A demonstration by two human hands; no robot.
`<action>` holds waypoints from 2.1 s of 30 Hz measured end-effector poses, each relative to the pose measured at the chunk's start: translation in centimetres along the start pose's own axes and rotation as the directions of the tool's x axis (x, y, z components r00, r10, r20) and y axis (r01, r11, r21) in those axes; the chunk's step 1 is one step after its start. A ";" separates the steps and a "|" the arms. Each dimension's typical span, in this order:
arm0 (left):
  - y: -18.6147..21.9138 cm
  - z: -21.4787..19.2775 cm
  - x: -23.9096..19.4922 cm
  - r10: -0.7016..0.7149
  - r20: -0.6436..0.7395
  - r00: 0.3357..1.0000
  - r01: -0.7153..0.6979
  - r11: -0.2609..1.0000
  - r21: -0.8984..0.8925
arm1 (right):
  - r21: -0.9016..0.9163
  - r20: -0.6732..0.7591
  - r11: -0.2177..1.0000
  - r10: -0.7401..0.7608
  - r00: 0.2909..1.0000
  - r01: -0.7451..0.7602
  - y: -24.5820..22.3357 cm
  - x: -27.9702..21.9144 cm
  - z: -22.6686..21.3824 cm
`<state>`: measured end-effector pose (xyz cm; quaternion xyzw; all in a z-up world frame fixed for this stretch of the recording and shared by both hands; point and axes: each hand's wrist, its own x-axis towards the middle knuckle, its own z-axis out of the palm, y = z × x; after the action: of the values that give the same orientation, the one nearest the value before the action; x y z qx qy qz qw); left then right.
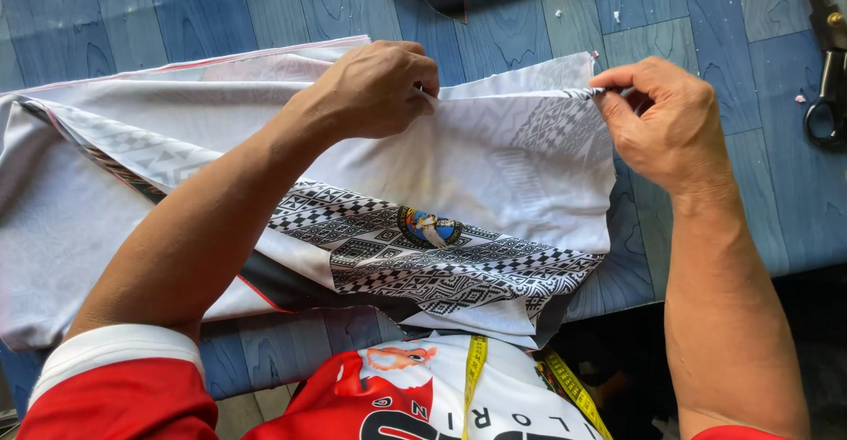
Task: Measuring, marking, and cutting fabric pieces for garment production using an electric cutter and scissors
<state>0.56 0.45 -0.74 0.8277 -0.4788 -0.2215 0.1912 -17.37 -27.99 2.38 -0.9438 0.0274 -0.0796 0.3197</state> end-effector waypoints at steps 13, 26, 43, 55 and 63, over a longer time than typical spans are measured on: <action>5.0 0.6 -11.4 0.380 0.054 0.923 -0.378 0.925 -0.050 | 0.408 0.388 0.913 -0.164 0.907 -0.010 -8.2 -10.9 -1.7; 2.7 0.2 -3.4 0.227 -0.076 0.971 -0.231 0.972 -0.045 | 0.109 0.272 0.953 -0.303 0.914 0.283 -2.2 -0.6 -3.3; 10.8 8.4 3.6 0.633 -0.261 0.728 -0.618 0.772 0.148 | -0.066 -0.065 0.965 -0.257 0.964 0.253 4.1 1.5 2.0; 10.4 9.6 3.8 0.619 -0.182 0.764 -0.606 0.785 0.128 | -0.043 -0.070 0.981 -0.192 0.979 0.190 -5.3 -17.4 3.0; 10.4 9.8 3.4 0.604 -0.176 0.778 -0.584 0.797 0.153 | 0.148 -0.083 0.971 0.204 0.975 -0.190 -7.1 -24.4 4.9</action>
<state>-10.66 -8.45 -4.03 0.6612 -0.7011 -0.0368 0.2646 -40.64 -16.92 -0.37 -0.9067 0.1309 -0.0954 0.3895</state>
